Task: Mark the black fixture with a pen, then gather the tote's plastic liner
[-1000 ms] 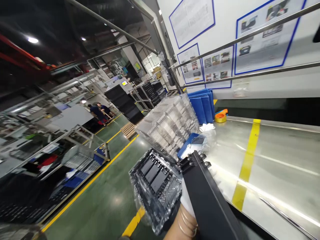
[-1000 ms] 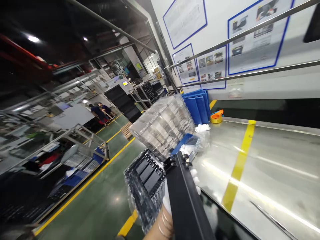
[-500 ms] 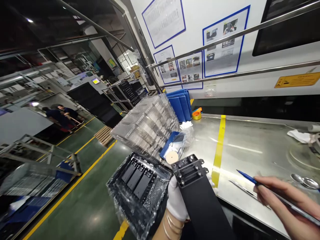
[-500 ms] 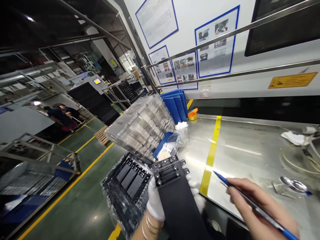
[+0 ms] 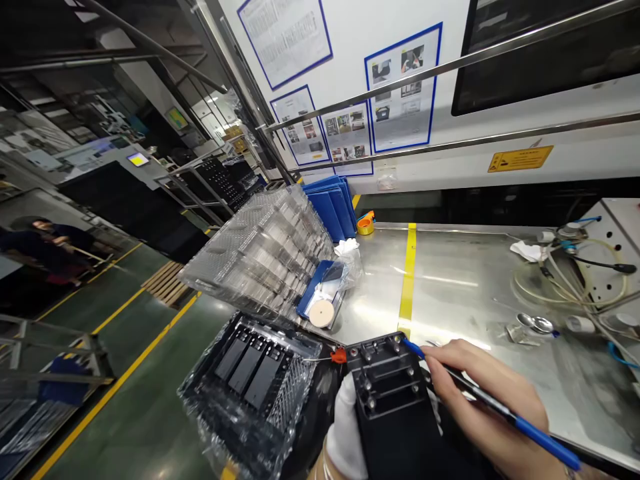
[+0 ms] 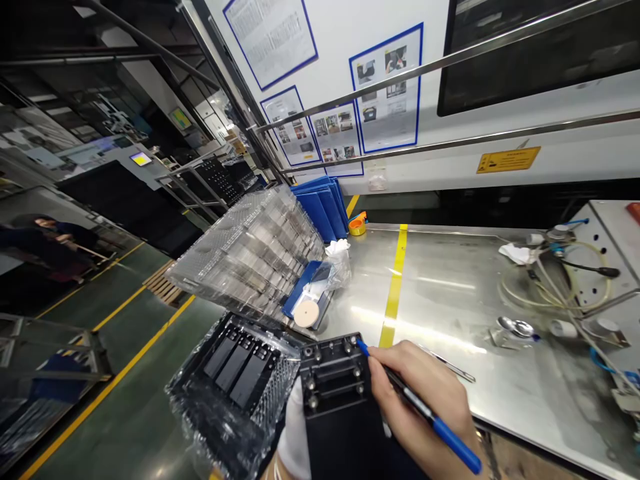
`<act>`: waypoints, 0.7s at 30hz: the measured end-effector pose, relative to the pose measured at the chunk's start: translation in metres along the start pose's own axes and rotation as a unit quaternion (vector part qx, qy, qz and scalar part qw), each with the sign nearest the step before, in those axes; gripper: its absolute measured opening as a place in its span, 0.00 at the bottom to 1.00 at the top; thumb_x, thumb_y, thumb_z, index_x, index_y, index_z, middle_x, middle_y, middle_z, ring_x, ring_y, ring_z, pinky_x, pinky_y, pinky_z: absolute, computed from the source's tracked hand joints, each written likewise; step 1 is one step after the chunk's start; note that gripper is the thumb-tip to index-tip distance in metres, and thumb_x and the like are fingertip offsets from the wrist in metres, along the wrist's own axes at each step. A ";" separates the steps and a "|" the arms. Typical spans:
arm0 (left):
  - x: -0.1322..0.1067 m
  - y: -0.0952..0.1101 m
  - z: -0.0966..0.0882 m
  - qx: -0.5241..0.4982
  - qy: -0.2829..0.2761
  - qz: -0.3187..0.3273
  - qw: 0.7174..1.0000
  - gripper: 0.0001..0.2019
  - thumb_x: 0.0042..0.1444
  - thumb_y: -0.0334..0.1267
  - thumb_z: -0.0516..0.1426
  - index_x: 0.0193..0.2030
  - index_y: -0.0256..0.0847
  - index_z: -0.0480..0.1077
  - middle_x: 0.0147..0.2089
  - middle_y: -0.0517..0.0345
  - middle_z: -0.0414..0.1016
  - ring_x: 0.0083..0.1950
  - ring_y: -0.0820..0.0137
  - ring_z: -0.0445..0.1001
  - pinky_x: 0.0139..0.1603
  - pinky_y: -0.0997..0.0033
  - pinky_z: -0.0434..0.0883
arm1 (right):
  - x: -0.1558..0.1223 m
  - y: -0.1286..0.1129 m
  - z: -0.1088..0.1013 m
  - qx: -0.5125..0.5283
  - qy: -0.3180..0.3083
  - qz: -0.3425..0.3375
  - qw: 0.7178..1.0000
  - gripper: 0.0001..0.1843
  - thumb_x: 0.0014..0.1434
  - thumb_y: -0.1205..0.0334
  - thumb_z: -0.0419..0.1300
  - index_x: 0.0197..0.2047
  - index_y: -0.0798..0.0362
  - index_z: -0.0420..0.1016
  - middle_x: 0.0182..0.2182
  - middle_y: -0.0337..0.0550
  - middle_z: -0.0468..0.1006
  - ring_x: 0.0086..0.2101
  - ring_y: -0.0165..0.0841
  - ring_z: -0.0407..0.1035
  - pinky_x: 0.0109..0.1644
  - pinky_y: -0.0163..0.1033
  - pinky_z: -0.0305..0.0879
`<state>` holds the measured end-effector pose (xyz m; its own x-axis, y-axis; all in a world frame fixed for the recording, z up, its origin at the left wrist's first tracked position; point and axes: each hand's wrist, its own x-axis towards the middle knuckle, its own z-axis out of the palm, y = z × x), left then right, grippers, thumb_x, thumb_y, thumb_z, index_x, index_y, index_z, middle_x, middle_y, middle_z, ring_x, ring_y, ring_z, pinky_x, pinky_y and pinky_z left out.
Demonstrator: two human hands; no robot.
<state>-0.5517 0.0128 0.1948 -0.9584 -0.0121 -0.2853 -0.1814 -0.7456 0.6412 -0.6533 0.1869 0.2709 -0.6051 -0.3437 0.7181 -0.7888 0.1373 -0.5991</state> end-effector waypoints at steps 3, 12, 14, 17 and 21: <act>0.000 0.002 0.000 0.025 0.004 0.013 1.000 0.34 0.56 0.68 0.63 0.56 0.42 0.84 0.66 0.48 0.81 0.79 0.46 0.61 0.85 0.50 0.48 | -0.001 0.002 0.003 0.003 -0.015 0.008 1.000 0.07 0.71 0.68 0.62 0.49 0.49 0.79 0.35 0.39 0.82 0.37 0.26 0.80 0.43 0.28 0.76; 0.007 0.009 0.014 -0.035 -0.086 -0.006 0.996 0.37 0.56 0.69 0.63 0.61 0.41 0.81 0.70 0.47 0.78 0.80 0.47 0.61 0.85 0.51 0.46 | 0.008 -0.007 -0.004 0.006 -0.006 -0.009 1.000 0.07 0.69 0.69 0.62 0.44 0.47 0.79 0.31 0.37 0.82 0.31 0.27 0.80 0.38 0.27 0.76; 0.009 0.005 0.012 -0.049 -0.091 0.000 0.995 0.39 0.59 0.68 0.61 0.64 0.36 0.79 0.70 0.44 0.77 0.79 0.49 0.62 0.85 0.53 0.45 | 0.007 -0.006 -0.004 0.002 -0.005 -0.023 1.000 0.08 0.69 0.70 0.62 0.46 0.48 0.79 0.32 0.37 0.83 0.33 0.27 0.80 0.41 0.27 0.76; 0.012 0.001 0.009 -0.065 -0.101 0.010 0.993 0.36 0.61 0.65 0.60 0.63 0.36 0.79 0.70 0.46 0.78 0.78 0.51 0.64 0.85 0.55 0.48 | 0.004 -0.003 -0.001 0.011 -0.023 -0.017 1.000 0.10 0.68 0.71 0.63 0.48 0.47 0.78 0.34 0.36 0.84 0.35 0.26 0.80 0.43 0.27 0.76; 0.014 0.006 0.016 -0.081 -0.098 0.003 0.992 0.34 0.64 0.61 0.58 0.63 0.34 0.79 0.68 0.45 0.79 0.77 0.51 0.66 0.85 0.54 0.48 | 0.008 -0.005 0.000 0.013 -0.028 -0.007 0.999 0.07 0.69 0.69 0.62 0.46 0.47 0.79 0.32 0.36 0.83 0.33 0.26 0.80 0.40 0.26 0.76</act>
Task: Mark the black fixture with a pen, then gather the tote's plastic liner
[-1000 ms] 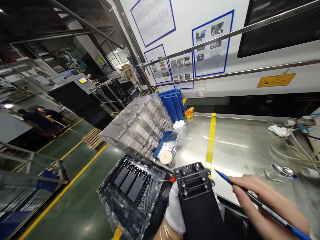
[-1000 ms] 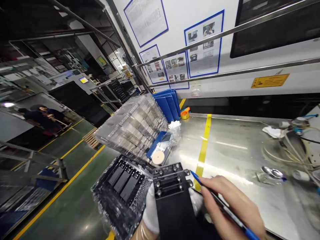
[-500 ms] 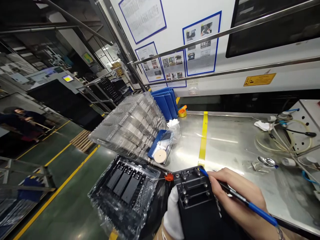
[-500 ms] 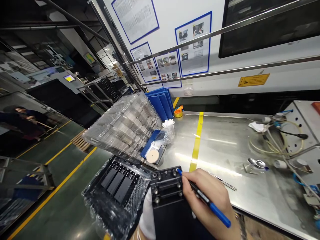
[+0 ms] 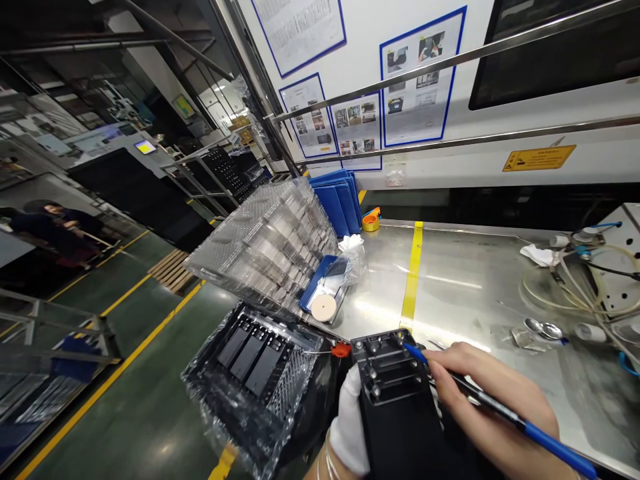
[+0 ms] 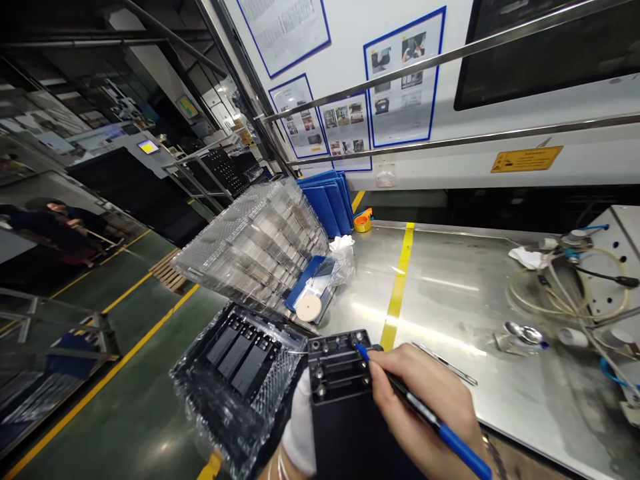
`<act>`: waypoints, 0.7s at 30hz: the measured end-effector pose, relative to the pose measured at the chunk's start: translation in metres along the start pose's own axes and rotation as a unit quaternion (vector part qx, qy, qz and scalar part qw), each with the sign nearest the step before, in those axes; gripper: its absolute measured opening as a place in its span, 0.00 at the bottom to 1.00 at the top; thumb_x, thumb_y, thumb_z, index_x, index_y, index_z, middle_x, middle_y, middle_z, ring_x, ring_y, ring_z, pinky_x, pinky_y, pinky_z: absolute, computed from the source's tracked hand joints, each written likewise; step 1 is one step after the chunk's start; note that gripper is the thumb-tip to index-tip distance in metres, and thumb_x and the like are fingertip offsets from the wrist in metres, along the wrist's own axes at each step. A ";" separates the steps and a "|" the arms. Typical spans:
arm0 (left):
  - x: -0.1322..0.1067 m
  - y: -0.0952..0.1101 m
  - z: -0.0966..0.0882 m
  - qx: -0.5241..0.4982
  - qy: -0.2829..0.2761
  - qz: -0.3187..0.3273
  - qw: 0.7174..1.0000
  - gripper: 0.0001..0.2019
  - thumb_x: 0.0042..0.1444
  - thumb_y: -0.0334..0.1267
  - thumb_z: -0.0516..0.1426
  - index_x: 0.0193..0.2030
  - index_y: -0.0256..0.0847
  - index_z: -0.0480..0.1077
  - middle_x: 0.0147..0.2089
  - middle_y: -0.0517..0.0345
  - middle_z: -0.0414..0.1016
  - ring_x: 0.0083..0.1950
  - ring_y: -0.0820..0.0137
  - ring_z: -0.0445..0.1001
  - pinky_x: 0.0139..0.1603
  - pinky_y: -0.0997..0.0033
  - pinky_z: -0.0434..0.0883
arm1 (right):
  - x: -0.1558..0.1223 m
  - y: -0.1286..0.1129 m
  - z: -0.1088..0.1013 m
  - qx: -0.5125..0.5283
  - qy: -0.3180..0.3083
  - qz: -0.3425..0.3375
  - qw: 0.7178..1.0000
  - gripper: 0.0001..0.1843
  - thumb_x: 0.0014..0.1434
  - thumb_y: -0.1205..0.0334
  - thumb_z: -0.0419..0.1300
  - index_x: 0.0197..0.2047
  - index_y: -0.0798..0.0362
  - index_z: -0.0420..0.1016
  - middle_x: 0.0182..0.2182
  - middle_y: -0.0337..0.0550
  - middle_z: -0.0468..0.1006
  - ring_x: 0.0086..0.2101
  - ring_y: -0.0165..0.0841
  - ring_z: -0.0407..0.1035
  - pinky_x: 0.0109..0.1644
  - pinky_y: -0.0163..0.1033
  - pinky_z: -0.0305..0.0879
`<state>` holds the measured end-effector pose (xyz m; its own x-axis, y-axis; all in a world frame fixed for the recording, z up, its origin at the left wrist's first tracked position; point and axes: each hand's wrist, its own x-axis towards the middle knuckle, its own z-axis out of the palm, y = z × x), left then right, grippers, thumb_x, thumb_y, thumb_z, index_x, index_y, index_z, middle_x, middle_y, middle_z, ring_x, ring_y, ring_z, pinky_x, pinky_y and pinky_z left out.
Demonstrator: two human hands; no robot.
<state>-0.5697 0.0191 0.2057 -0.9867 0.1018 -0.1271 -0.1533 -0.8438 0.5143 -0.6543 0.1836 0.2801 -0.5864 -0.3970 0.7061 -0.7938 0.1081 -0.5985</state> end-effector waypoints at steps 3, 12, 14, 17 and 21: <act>0.001 0.003 0.001 0.012 0.024 -0.006 1.000 0.31 0.67 0.58 0.55 0.60 0.31 0.81 0.64 0.41 0.82 0.78 0.50 0.64 0.85 0.52 0.48 | 0.006 -0.006 0.001 -0.005 0.004 -0.007 1.000 0.06 0.69 0.68 0.62 0.44 0.48 0.80 0.30 0.36 0.83 0.32 0.27 0.80 0.40 0.25 0.77; 0.000 -0.002 -0.010 0.024 0.063 0.037 0.997 0.23 0.64 0.53 0.62 0.55 0.37 0.84 0.60 0.45 0.84 0.76 0.52 0.66 0.83 0.52 0.54 | 0.010 -0.009 0.016 0.024 -0.033 -0.028 0.999 0.10 0.70 0.70 0.61 0.50 0.48 0.79 0.34 0.36 0.84 0.35 0.23 0.80 0.42 0.23 0.76; 0.001 0.000 -0.005 0.026 0.059 0.034 0.997 0.24 0.64 0.54 0.62 0.55 0.36 0.84 0.59 0.44 0.84 0.75 0.52 0.68 0.83 0.53 0.54 | 0.011 -0.009 0.015 0.023 -0.041 -0.024 0.999 0.09 0.70 0.69 0.61 0.49 0.48 0.80 0.33 0.36 0.83 0.34 0.23 0.80 0.41 0.23 0.76; 0.002 0.002 -0.002 0.047 0.068 0.048 0.995 0.24 0.63 0.54 0.64 0.54 0.35 0.84 0.58 0.45 0.85 0.74 0.53 0.68 0.83 0.54 0.54 | 0.014 -0.010 0.014 0.016 -0.039 -0.025 0.999 0.07 0.70 0.67 0.62 0.47 0.48 0.81 0.32 0.36 0.82 0.32 0.24 0.79 0.38 0.25 0.76; 0.004 0.002 0.003 -0.039 0.058 0.028 0.997 0.16 0.59 0.51 0.68 0.46 0.42 0.86 0.52 0.50 0.87 0.73 0.55 0.70 0.83 0.53 0.55 | 0.020 -0.009 0.020 0.004 -0.059 -0.035 0.998 0.07 0.71 0.67 0.62 0.48 0.49 0.81 0.29 0.36 0.78 0.28 0.24 0.74 0.30 0.29 0.71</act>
<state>-0.5746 0.0194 0.2092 -0.9800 -0.0039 -0.1989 -0.0892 -0.8851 0.4567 -0.6559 0.1570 0.2917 -0.5064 -0.5081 0.6967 -0.8305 0.0699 -0.5527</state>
